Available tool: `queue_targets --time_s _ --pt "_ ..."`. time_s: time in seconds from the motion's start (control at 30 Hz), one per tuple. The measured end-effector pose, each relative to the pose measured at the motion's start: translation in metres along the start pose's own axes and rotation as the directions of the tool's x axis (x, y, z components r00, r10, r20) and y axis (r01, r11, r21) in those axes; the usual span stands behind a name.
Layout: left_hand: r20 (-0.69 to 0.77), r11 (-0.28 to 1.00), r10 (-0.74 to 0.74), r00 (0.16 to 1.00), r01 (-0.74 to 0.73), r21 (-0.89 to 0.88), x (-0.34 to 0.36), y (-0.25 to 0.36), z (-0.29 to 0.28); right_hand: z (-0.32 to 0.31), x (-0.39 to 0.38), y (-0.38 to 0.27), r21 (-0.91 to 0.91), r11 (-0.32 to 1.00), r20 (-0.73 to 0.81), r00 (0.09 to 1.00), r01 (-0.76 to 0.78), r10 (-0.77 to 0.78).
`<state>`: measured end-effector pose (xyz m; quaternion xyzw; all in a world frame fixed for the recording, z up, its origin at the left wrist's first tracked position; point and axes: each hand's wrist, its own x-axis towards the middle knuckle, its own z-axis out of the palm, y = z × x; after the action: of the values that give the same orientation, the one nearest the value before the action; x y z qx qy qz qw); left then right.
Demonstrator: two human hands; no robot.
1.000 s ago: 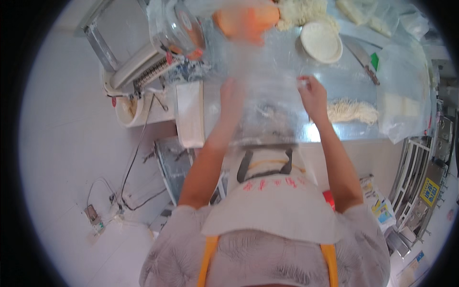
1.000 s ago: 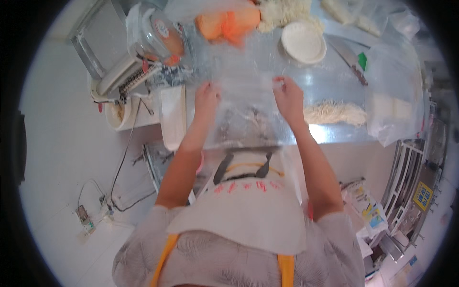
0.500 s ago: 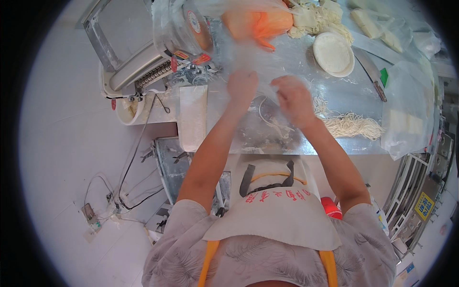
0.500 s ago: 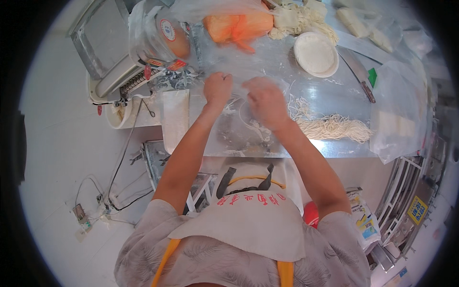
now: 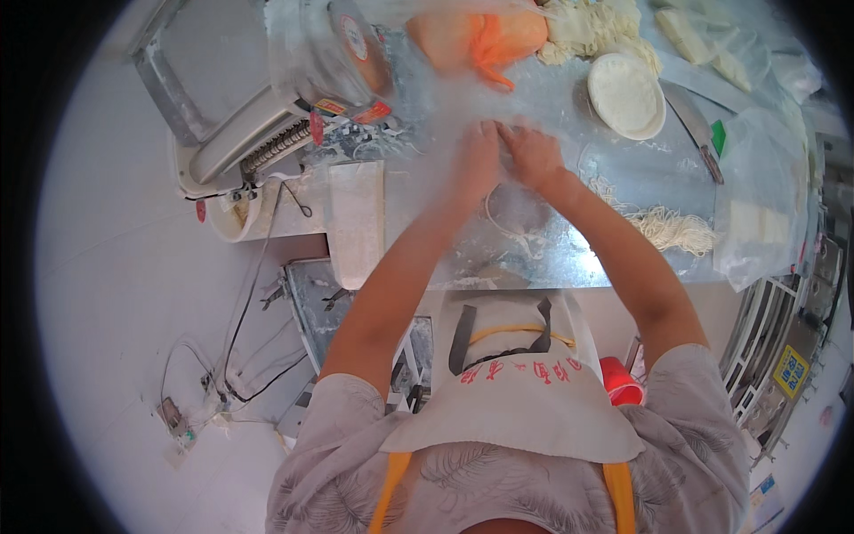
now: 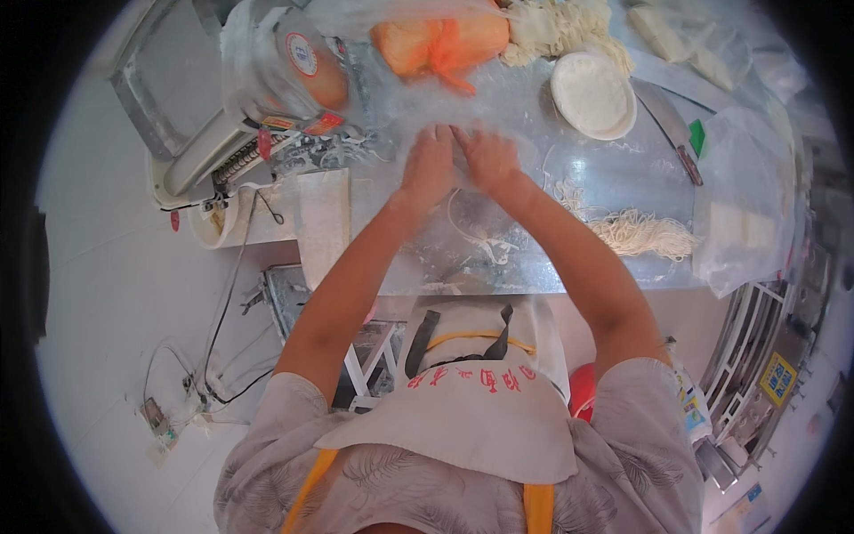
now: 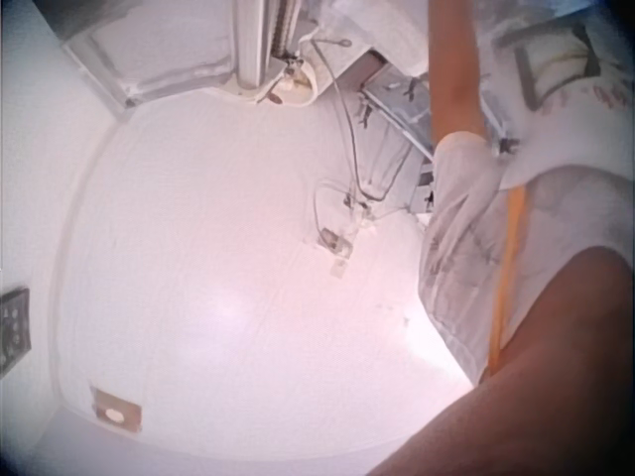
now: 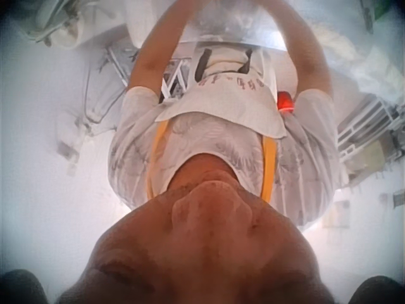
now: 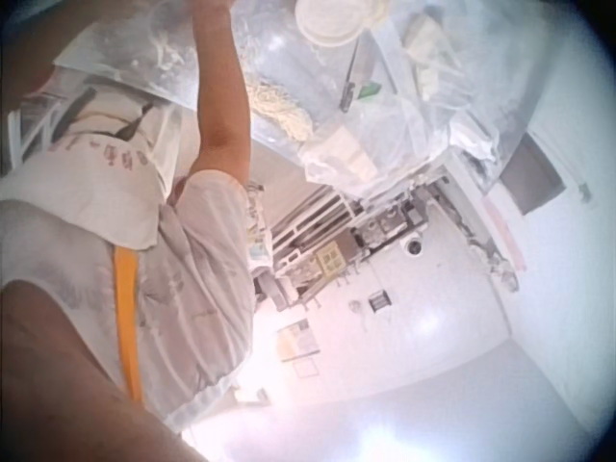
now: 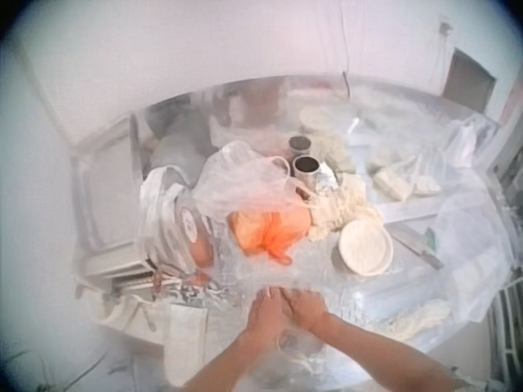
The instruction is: The person operates a pasta machine to extrude dough into noodles, then gathers, cuts, and packages the noodles into plastic bags. The person handles dough sheets, noodles, a knife, and plastic bags during the process.
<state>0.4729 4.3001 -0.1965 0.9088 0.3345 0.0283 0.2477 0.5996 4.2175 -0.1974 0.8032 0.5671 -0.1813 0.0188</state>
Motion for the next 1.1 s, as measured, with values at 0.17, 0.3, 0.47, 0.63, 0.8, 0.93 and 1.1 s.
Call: queue_targets --time_s 0.17,0.3,0.47,0.63,0.8,0.93,1.1 --pt "0.082 0.962 0.084 0.993 -0.103 0.252 0.034 -0.024 0.009 0.016 0.054 0.07 -0.075 0.969 -0.114 0.963 0.236 -0.243" --pt "-0.094 0.981 0.191 0.977 -0.186 0.058 0.022 -0.017 -0.008 -0.034 0.027 0.065 0.317 0.885 -0.306 0.92 0.34 -0.244" --pt "-0.269 0.993 -0.061 0.961 0.031 -0.113 -0.083 -0.006 0.015 -0.046 -0.141 0.062 0.741 0.67 -0.275 0.891 -0.043 0.361" --pt "-0.355 0.991 -0.129 0.926 0.129 -0.023 -0.121 0.004 0.093 0.05 -0.277 0.122 0.756 0.571 -0.158 0.757 -0.32 0.634" --pt "-0.304 0.988 -0.144 0.942 0.157 0.017 -0.114 0.012 0.125 0.09 -0.332 0.215 0.773 0.413 -0.073 0.579 -0.481 0.812" --pt "-0.278 0.985 -0.168 0.946 0.17 -0.019 -0.099 0.038 0.144 0.138 -0.341 0.313 0.804 0.299 -0.158 0.3 -0.515 0.941" --pt "-0.503 0.944 -0.235 0.832 0.318 0.085 -0.068 0.121 0.152 0.121 -0.312 0.358 0.919 -0.202 0.282 0.203 -0.339 0.938"
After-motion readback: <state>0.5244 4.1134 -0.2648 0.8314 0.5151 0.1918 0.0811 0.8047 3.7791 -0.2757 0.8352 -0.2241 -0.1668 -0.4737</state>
